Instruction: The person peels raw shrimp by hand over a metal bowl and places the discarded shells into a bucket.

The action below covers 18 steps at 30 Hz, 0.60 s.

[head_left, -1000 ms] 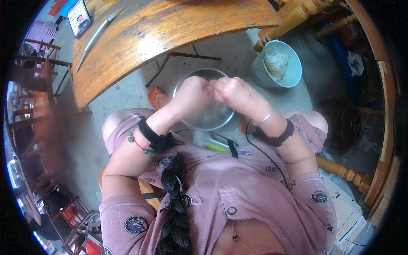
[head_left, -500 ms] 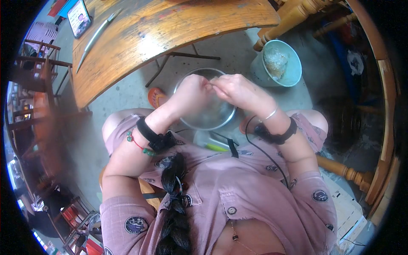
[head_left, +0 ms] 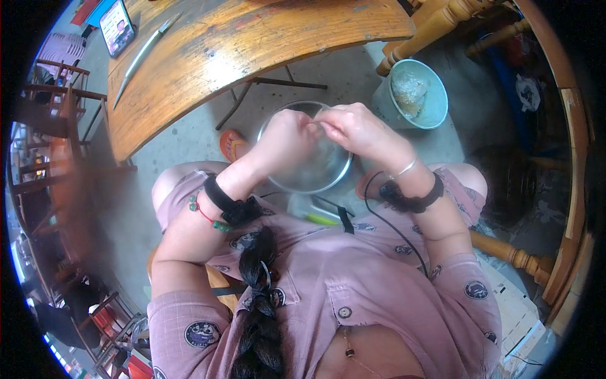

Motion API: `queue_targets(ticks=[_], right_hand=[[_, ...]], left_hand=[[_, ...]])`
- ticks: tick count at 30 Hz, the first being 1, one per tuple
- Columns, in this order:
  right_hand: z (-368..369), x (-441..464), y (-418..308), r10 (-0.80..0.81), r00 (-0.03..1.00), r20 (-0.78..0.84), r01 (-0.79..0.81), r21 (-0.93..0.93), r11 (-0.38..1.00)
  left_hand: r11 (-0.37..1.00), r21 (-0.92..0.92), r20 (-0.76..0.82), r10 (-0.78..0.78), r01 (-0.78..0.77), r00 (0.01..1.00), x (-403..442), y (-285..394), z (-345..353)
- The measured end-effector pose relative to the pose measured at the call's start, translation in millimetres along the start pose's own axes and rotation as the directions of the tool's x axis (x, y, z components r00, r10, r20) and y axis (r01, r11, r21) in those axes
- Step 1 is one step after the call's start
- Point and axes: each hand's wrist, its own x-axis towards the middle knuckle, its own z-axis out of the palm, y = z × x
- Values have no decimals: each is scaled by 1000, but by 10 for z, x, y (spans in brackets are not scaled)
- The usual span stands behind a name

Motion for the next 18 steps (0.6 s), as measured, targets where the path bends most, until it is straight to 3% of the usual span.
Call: queue_targets(ticks=[8, 10, 13, 18], right_hand=[[-2, -13, 31, 132, 991, -36, -130, 71, 989], [-9, -29, 67, 362, 927, 101, -368, 438, 820], [-21, -34, 69, 391, 915, 101, -385, 505, 772], [-80, -30, 6, 218, 976, -23, -203, 284, 937]], left_hand=[[999, -54, -11, -1, 1, 1000, -25, 36, -26], [993, -121, 13, -12, 14, 1000, -30, 61, -43], [974, -217, 29, -59, 64, 998, -22, 69, -41], [933, -336, 69, -111, 128, 991, -40, 83, -83]])
